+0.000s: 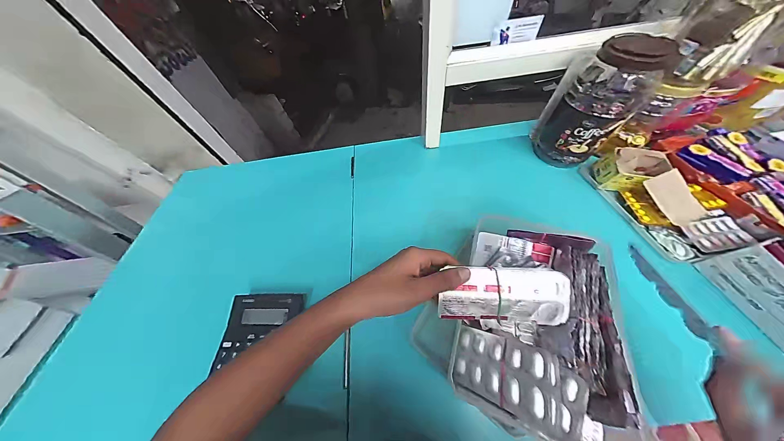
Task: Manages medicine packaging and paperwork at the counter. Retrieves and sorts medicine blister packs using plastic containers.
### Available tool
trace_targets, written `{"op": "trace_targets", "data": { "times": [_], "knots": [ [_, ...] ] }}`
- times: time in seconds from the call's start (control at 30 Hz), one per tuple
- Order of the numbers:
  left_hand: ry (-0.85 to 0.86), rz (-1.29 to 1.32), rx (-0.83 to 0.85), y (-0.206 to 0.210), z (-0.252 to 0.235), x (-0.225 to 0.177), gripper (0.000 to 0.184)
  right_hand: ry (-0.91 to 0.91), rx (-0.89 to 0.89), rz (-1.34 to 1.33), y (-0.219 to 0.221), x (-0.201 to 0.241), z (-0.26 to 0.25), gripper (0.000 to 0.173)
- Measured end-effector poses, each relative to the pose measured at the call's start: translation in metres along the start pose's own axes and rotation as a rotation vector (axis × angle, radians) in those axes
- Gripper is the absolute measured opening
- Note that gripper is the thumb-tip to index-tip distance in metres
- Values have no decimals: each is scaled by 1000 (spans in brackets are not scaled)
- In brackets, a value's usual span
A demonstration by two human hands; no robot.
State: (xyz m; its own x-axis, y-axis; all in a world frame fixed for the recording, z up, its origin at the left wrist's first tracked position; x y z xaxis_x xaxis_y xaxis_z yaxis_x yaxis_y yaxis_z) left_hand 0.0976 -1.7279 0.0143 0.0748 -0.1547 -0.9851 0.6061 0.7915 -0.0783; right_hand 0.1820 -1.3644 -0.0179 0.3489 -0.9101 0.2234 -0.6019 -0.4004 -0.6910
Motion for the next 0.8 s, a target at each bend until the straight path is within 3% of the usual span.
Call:
{"op": "trace_targets", "data": {
  "times": [0.13, 0.27, 0.43, 0.63, 0.8],
  "knots": [
    [-44, 100, 19, 2, -1, 0, 27, -27, 292, 92, 27, 5, 22, 29],
    [-61, 109, 23, 1, 2, 2, 28, -3, 548, -87, 25, 0, 14, 34],
    [-12, 89, -67, -7, 16, 2, 26, 54, 335, -168, 3, 10, -14, 38],
    [225, -548, -663, -59, 47, 4, 23, -173, 220, -247, 22, 40, -51, 33],
    [322, -898, -780, -53, 52, 26, 34, -284, 312, -239, 48, 55, -80, 40]
  ]
}}
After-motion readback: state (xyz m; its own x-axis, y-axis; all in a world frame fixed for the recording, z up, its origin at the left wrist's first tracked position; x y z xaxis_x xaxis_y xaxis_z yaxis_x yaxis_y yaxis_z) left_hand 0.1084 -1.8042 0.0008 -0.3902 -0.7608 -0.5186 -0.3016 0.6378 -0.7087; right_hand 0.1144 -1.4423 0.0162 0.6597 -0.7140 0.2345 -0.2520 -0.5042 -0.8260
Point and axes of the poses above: each hand's wrist, its own z-axis away from the middle knuckle, its own y-axis out of the palm, x = y × z, the point moved 4 cm from there along -z, towards the middle knuckle
